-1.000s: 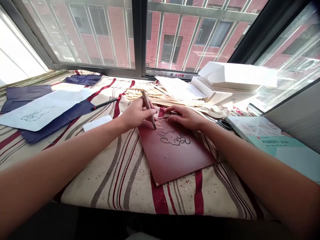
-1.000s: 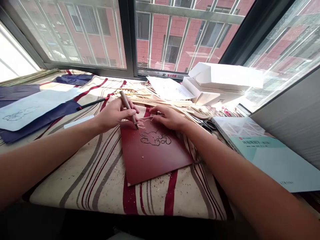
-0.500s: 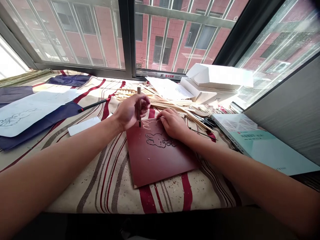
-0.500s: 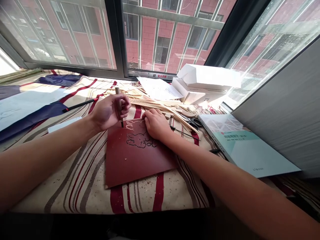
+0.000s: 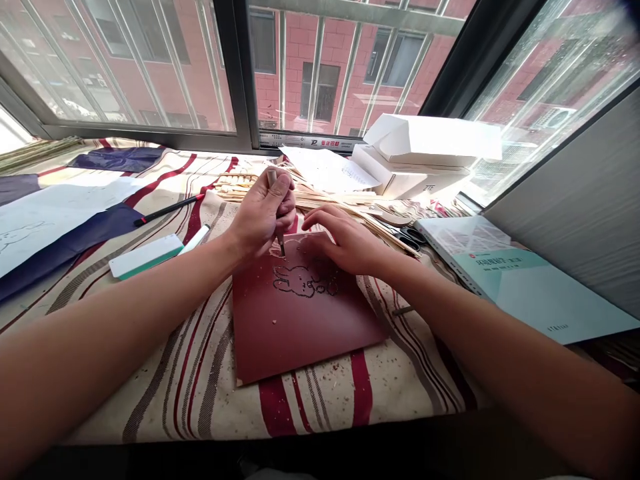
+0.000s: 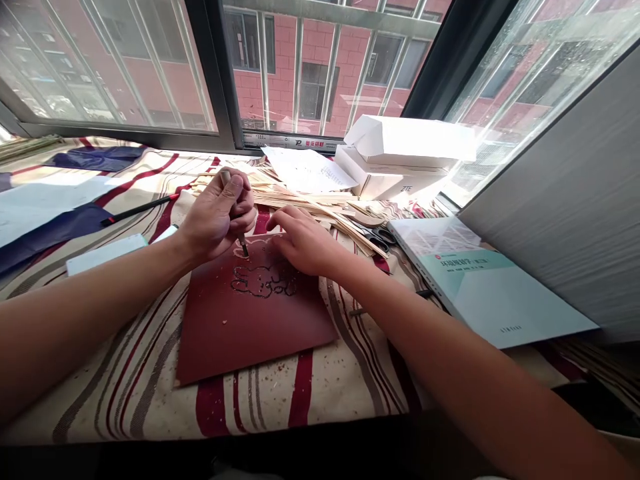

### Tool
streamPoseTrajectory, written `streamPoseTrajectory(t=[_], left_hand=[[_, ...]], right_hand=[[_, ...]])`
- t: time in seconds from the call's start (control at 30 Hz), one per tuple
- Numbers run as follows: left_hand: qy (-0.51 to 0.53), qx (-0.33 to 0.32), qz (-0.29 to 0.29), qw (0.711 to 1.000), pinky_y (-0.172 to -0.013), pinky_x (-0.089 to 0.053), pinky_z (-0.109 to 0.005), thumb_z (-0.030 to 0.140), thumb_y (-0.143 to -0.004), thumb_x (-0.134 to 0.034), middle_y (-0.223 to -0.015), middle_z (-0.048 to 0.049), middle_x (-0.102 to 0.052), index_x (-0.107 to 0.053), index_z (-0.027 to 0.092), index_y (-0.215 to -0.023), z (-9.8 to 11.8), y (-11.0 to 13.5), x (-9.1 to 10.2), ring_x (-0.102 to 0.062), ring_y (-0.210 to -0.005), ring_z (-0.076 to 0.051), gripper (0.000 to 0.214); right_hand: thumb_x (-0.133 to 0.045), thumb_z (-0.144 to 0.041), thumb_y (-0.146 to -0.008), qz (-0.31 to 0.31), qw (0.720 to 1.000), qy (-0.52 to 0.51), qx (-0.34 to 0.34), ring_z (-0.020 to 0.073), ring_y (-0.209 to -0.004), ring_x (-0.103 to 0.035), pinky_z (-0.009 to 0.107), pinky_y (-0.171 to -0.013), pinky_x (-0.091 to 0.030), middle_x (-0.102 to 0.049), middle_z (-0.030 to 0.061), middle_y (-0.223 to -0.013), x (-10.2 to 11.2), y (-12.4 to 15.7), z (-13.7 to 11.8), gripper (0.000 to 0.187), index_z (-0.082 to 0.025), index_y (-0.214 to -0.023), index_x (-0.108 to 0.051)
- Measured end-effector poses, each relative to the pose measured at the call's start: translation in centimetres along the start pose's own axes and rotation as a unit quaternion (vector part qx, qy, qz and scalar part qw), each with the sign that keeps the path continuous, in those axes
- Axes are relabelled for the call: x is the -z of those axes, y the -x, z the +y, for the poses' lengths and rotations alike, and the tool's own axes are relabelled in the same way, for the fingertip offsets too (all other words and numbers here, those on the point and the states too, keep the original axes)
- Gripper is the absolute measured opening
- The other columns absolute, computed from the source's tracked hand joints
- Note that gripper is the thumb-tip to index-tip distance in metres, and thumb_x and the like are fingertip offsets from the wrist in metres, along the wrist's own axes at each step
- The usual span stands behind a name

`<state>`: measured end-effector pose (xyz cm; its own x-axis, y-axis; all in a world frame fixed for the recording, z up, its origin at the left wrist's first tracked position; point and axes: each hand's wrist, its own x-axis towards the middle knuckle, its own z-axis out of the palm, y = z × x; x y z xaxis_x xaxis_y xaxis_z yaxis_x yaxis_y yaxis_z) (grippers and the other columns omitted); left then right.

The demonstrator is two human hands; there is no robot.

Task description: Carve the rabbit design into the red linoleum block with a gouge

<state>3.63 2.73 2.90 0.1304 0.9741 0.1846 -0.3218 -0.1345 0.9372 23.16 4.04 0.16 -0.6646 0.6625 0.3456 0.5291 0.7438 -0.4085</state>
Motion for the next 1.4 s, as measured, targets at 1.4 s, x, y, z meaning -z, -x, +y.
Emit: streamPoseTrajectory(t=[1.4], left_hand=[[-0.048, -0.011, 0.029, 0.998, -0.041, -0.008, -0.022, 0.050, -0.114, -0.041, -0.051, 0.0076, -0.024, -0.033, 0.021, -0.062, 0.5, -1.5, -0.7, -0.018, -0.039, -0.003, 0.060]], right_hand=[[-0.051, -0.017, -0.089, -0.287, 0.955, 0.034, 0.066, 0.0155, -0.062, -0.040, 0.035, -0.062, -0.023, -0.060, 0.0015, -0.072, 2.4, 2.2, -4.5, 0.008, -0.021, -0.084, -0.056]])
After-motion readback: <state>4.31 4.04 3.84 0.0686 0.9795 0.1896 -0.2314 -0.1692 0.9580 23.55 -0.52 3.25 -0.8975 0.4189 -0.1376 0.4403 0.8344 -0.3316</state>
